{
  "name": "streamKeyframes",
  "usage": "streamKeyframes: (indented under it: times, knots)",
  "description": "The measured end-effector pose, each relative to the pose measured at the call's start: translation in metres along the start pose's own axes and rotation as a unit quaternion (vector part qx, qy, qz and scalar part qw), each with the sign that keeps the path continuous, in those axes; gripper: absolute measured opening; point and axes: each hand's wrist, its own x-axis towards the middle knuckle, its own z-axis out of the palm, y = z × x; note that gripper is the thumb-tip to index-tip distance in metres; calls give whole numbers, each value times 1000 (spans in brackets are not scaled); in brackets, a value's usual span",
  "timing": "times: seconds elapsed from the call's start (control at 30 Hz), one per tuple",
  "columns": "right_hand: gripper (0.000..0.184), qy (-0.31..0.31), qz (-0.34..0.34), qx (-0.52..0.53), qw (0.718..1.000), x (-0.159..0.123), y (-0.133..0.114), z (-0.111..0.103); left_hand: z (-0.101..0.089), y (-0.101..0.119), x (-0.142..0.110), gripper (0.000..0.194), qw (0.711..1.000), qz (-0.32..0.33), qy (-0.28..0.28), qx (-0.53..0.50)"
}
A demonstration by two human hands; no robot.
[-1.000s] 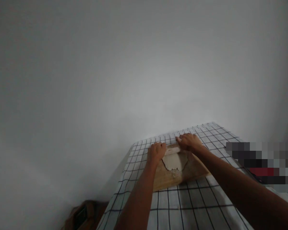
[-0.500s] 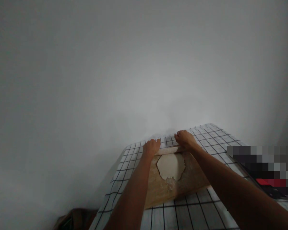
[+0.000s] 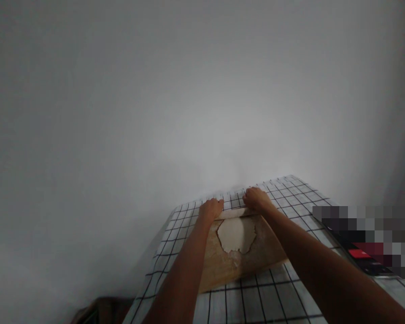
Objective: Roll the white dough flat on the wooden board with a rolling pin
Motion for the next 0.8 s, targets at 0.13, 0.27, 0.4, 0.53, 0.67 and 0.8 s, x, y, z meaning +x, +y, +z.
streamKeyframes:
  times: [0.13,0.27,0.4,0.53,0.67,0.8]
  knots:
    - [44,-6,3,9,1000,-14,1,1,2,-2,-16,43,996,62,10,56]
    - [45,-21,1,5,1000,-30,-1,2,8,-6,-37,35,989,115,64,71]
    - [45,-20,-6,-13,1000,-49,-5,-1,18,-9,-56,33,982,106,135,74]
    - [46,-3,-11,-22,1000,-68,-9,-3,30,-14,-71,35,968,141,191,79]
    - [46,32,-14,-26,999,-81,-13,-1,40,-20,-79,35,958,171,226,37]
    - [47,46,-9,-24,999,-98,-18,-5,48,-23,-84,42,951,161,262,-41]
